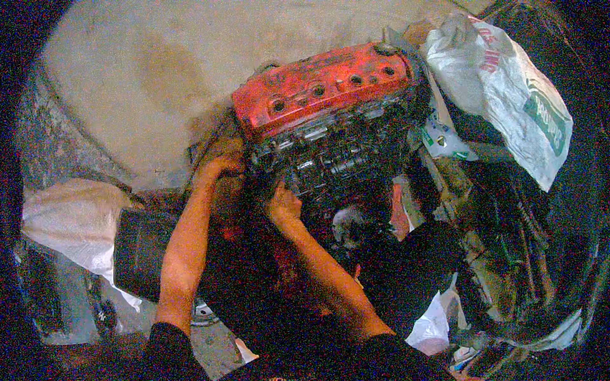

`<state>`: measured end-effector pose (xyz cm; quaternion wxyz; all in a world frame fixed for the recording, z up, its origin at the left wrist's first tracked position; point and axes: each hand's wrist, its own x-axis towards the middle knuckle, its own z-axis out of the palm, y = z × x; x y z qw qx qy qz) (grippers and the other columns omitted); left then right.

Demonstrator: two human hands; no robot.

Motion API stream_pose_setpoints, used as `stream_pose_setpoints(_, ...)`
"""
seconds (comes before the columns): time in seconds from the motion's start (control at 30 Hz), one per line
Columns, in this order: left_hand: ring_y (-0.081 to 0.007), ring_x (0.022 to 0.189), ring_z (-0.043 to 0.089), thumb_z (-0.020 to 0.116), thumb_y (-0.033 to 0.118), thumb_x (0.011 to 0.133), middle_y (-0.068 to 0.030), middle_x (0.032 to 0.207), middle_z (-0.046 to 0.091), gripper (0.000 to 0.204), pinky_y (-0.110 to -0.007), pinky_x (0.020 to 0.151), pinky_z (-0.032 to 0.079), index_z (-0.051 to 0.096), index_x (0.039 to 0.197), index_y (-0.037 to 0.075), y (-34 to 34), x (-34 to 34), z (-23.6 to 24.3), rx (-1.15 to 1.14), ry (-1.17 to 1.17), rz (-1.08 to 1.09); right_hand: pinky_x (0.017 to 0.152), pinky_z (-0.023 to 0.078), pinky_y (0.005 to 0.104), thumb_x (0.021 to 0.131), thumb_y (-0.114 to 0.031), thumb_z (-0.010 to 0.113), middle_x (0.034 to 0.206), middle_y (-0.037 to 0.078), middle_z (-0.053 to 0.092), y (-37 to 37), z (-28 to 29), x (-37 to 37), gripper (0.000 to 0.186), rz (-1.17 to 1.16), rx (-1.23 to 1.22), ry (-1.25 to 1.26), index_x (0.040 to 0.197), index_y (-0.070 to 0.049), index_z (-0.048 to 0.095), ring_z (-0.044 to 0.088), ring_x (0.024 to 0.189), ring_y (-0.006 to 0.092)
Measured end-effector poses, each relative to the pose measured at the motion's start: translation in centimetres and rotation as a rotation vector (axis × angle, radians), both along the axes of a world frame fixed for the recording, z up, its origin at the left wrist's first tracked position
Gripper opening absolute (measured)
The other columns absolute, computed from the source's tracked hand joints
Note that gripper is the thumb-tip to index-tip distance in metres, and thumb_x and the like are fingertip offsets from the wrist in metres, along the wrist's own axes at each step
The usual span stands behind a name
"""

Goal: The person removes various components from an engine block by hand, including pulling out a cylindrical part and handling smaller engine pieces.

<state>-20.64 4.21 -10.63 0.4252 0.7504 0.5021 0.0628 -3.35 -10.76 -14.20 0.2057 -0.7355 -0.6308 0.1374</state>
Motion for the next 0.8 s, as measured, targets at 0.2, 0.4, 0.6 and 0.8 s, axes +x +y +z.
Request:
stream_pose_setpoints(0.2, -0.0299, 0.082, 0.061, 0.057, 0.016, 0.077, -0.0147, 0.088, 0.066, 0.02, -0.039, 0.075, 0.047, 0.063, 0.091, 0.004, -1.5, 0.6, 2.8, 0.082, 0.083, -0.092, 0.066, 0.049, 0.0468, 0.081, -0.024, 0.057, 0.073, 0.02, 0.063, 1.4, 12.5, 6.3, 0.076, -0.315, 0.227, 0.112, 0.141, -0.003, 0.015, 0.062, 0.069, 0.0358)
stream_pose_setpoints(0.4, -0.0314, 0.081, 0.061, 0.057, 0.016, 0.078, -0.0161, 0.087, 0.065, 0.019, -0.04, 0.074, 0.047, 0.062, 0.091, 0.003, -5.0, 4.8, 7.7, 0.329, 0.283, -0.307, 0.07, 0.049, 0.0503, 0.079, -0.014, 0.049, 0.085, 0.028, 0.061, 4.6, 3.9, 8.8, 0.081, -0.104, 0.086, -0.054, 0.145, -0.021, 0.002, 0.062, 0.076, 0.0412)
stream_pose_setpoints(0.6, -0.0345, 0.086, 0.061, 0.054, 0.008, 0.077, -0.0184, 0.088, 0.064, 0.022, -0.041, 0.076, 0.048, 0.058, 0.097, 0.002, -9.1, 9.0, 13.2, 0.428, 0.012, -0.31, 0.074, 0.048, 0.0511, 0.081, -0.012, 0.053, 0.088, 0.03, 0.062, 1.3, 8.3, 8.9, 0.082, -0.103, -0.006, 0.23, 0.145, -0.021, 0.002, 0.061, 0.079, 0.0446)
stream_pose_setpoints(0.8, -0.0335, 0.085, 0.062, 0.051, -0.001, 0.076, -0.018, 0.086, 0.063, 0.02, -0.038, 0.076, 0.048, 0.057, 0.094, 0.001, -6.9, 10.5, 13.9, 0.907, -0.367, -0.013, 0.077, 0.047, 0.0475, 0.082, -0.02, 0.058, 0.098, 0.03, 0.059, 7.8, 8.8, 6.9, 0.072, -0.269, 0.415, 0.466, 0.139, 0.0, 0.019, 0.059, 0.087, 0.0426)
